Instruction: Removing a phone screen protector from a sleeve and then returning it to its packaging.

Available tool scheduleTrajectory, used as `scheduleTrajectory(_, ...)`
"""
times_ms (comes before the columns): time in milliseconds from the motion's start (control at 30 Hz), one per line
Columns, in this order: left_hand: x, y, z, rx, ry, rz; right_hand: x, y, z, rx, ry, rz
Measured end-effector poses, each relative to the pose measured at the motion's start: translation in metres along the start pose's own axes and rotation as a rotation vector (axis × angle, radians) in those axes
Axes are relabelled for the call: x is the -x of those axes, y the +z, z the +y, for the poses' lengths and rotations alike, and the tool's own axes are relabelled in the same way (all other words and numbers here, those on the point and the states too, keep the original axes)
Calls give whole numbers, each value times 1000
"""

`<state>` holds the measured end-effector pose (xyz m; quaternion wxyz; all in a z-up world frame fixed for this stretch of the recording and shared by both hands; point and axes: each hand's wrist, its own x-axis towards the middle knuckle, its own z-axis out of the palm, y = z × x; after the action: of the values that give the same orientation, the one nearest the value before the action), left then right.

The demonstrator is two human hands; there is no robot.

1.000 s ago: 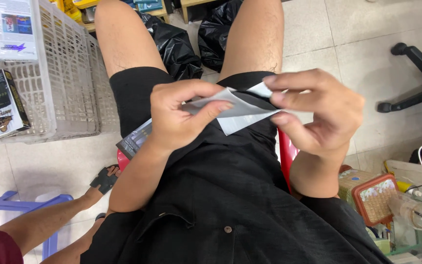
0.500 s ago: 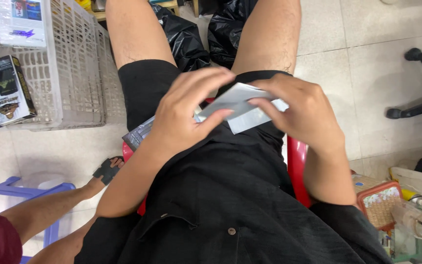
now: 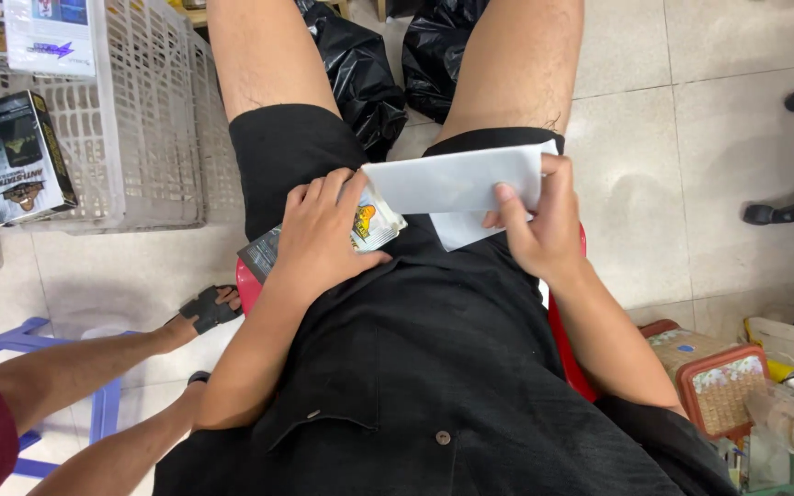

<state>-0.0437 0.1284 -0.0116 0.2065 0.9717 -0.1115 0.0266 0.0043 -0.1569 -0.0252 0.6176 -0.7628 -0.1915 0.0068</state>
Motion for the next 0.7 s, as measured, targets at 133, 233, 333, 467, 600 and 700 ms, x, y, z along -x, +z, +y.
scheduleTrajectory(133,-3,-12,8,98,23,100,7,-3,-3,151,-138,-18)
scheduleTrajectory(233,-10,-26,21,141,165,281,12,-19,-21,275,-125,66)
scheduleTrajectory(333,-17,-29,24,188,315,356,23,-40,-48,221,-27,193)
scheduleTrajectory(467,-24,-25,28,268,486,387,38,-52,-70,131,19,229)
scheduleTrajectory(600,-23,-23,35,289,486,350,42,-45,-78,80,-75,330)
scheduleTrajectory(700,-23,-20,32,318,495,351,50,-41,-65,94,-137,294)
